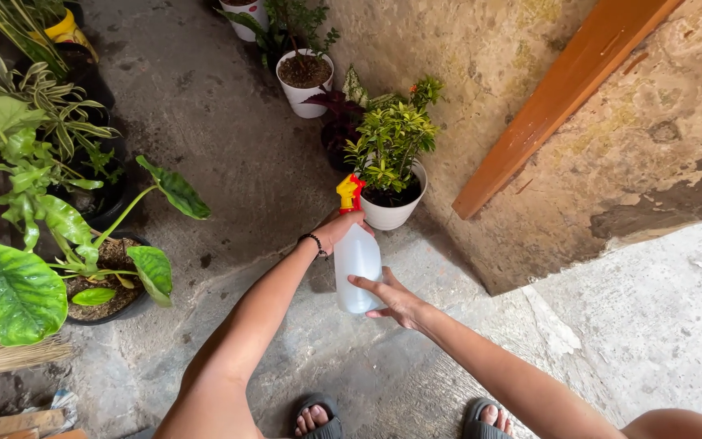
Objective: Using a spray bottle to mist and water a variety of potted plants arranged along a wall.
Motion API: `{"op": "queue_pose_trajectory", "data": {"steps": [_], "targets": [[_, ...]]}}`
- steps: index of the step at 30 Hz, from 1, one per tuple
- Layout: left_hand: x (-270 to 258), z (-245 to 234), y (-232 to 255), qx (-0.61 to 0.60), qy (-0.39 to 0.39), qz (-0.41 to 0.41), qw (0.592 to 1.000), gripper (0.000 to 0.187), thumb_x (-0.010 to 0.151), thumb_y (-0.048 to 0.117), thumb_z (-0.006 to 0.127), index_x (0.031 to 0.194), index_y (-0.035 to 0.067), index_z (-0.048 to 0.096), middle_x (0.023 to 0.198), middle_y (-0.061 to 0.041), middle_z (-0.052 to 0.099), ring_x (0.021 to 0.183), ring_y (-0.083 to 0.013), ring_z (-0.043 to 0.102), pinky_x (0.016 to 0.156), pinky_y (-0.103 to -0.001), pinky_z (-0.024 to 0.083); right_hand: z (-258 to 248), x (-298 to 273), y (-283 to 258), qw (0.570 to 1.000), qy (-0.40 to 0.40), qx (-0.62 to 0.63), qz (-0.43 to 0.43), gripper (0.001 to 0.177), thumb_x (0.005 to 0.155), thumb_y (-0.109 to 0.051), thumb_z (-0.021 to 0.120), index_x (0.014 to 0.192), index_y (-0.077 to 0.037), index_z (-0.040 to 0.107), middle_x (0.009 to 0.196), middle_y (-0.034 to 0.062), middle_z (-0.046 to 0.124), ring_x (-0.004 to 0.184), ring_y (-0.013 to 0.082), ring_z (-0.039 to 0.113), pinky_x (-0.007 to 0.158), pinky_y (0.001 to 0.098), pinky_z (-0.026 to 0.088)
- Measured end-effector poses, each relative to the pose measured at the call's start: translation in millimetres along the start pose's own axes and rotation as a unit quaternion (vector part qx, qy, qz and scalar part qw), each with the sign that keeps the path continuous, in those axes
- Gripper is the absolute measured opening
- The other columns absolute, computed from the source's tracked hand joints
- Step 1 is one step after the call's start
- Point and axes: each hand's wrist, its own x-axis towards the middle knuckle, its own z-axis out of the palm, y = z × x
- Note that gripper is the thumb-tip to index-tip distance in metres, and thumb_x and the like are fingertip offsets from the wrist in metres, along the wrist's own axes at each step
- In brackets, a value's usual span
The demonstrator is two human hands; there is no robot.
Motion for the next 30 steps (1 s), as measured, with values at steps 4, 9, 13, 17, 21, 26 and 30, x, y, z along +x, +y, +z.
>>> {"op": "queue_pose_trajectory", "data": {"steps": [4,9,13,17,21,26,30], "targets": [[-9,9,11,0.017,0.038,-0.013,0.999,0.033,0.068,0.025,0.065,0.097,0.009,0.07,0.083,-0.01,0.078,0.068,-0.0268,0.074,0.065,-0.039,0.061,-5,7,3,1.0,0.004,0.0,0.013,0.101,0.077,-0.058,0.087,0.146,-0.007,0.033,0.135,0.0219,0.049,0.13,0.0369,0.052,0.102,0.0441,0.053],[-18,18,16,0.048,0.05,-0.034,0.997,0.032,0.067,0.025,0.069,0.095,0.009,0.07,0.081,-0.009,0.076,0.071,-0.0275,0.075,0.068,-0.039,0.061,-8,14,12,1.0,-0.003,0.002,0.024,0.102,0.076,-0.058,0.088,0.146,-0.007,0.033,0.133,0.0222,0.052,0.129,0.0373,0.053,0.101,0.0444,0.053],[13,13,0,0.065,0.053,-0.044,0.996,0.033,0.067,0.028,0.068,0.093,0.008,0.071,0.078,-0.009,0.076,0.069,-0.0277,0.075,0.066,-0.04,0.062,-8,9,11,1.0,-0.013,0.0,0.027,0.105,0.076,-0.057,0.089,0.148,-0.007,0.031,0.135,0.0238,0.051,0.131,0.0394,0.053,0.103,0.0473,0.052],[36,1,-9,0.093,0.084,-0.027,0.992,0.039,0.062,0.027,0.07,0.096,0.009,0.071,0.081,-0.007,0.07,0.076,-0.0275,0.071,0.073,-0.04,0.057,-7,10,9,1.0,-0.006,-0.022,0.008,0.108,0.078,-0.055,0.088,0.153,-0.006,0.026,0.141,0.0246,0.045,0.125,0.0386,0.055,0.102,0.0485,0.053],[4,3,23,0.114,0.079,-0.023,0.99,0.046,0.065,0.029,0.069,0.106,0.007,0.071,0.091,-0.009,0.069,0.088,-0.0284,0.071,0.08,-0.04,0.056,-10,20,9,0.999,-0.01,-0.051,0.01,0.111,0.078,-0.051,0.089,0.156,-0.007,0.023,0.145,0.0246,0.039,0.12,0.0332,0.057,0.1,0.047,0.056],[9,-15,24,0.094,0.082,-0.024,0.992,0.049,0.062,0.026,0.066,0.108,0.009,0.074,0.094,-0.011,0.067,0.092,-0.0298,0.068,0.084,-0.039,0.054,-29,15,-6,0.983,-0.039,-0.182,0.009,0.092,0.087,-0.043,0.081,0.154,-0.008,0.028,0.145,0.0257,0.041,0.123,0.0333,0.061,0.102,0.0438,0.056],[2,-20,35,0.112,0.065,-0.017,0.991,0.039,0.066,0.025,0.066,0.101,0.011,0.076,0.096,-0.014,0.068,0.094,-0.0318,0.069,0.085,-0.04,0.054,-69,28,2,0.907,-0.094,-0.41,0.011,0.069,0.093,-0.038,0.074,0.146,-0.008,0.043,0.142,0.023,0.049,0.124,0.035,0.062,0.1,0.0409,0.058]]}}
